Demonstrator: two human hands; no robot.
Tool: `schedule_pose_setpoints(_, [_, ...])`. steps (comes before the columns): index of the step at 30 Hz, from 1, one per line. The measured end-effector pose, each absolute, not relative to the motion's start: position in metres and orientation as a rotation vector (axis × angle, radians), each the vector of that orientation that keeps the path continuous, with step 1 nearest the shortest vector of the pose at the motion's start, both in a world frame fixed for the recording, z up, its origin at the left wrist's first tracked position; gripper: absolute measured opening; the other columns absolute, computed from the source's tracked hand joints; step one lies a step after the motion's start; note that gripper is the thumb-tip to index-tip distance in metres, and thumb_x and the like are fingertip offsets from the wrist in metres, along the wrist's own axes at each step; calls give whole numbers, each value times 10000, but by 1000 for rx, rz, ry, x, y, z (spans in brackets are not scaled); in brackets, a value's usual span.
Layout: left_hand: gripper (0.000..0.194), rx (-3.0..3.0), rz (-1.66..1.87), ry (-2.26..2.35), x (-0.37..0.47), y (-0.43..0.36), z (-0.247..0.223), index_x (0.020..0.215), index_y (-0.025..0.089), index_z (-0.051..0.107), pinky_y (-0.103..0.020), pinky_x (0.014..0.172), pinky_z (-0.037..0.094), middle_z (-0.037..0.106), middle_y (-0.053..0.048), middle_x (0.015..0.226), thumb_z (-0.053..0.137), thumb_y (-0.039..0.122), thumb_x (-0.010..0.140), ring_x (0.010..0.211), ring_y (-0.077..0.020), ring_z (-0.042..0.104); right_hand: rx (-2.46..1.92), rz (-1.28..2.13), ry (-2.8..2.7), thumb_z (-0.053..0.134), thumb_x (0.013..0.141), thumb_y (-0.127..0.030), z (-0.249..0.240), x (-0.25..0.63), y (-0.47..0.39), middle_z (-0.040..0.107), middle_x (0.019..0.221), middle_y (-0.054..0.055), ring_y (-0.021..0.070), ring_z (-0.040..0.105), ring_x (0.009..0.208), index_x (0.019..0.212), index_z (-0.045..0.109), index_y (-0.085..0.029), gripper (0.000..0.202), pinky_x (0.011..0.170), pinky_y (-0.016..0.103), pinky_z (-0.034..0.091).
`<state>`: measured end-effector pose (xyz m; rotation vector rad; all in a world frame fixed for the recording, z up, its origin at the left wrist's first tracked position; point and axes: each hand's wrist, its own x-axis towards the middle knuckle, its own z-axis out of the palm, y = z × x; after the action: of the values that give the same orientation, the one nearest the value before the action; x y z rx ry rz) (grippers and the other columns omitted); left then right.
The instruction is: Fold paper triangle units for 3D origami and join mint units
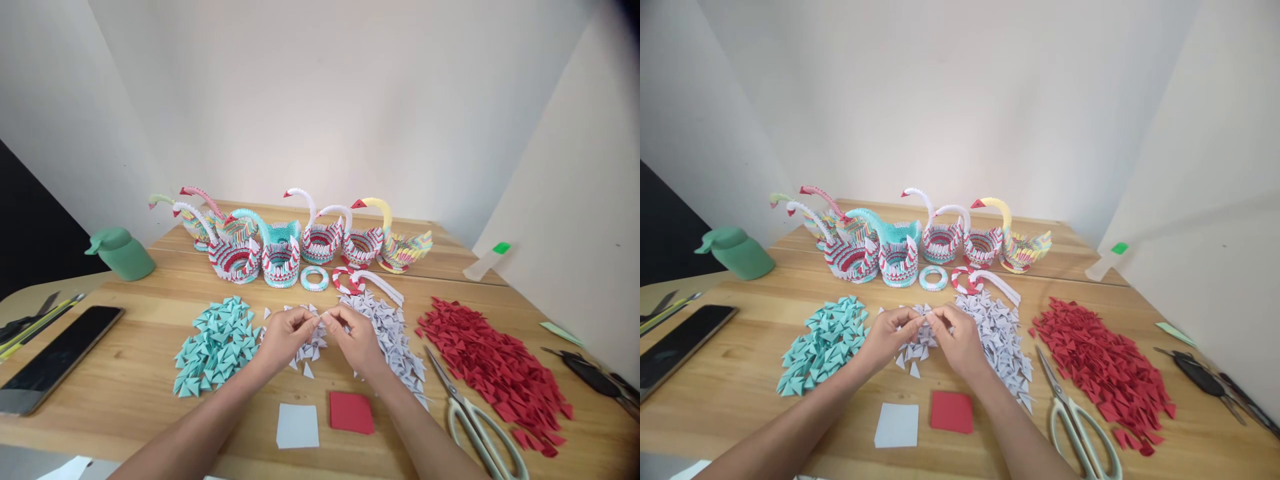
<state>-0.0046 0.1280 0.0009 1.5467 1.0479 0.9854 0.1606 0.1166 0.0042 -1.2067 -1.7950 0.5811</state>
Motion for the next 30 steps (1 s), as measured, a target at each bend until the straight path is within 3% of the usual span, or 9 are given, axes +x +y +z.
schedule_pose_setpoints(30, [288,1556,1007,1033,-5,127,-2,626,157,556,-201,476,311,504,39,516,548,369,821,480,-88,401,-1208,610,-1782,529,901,-281,3,161,117,506,654,-27,124,470,613,720,598,-182,218,590,232,357])
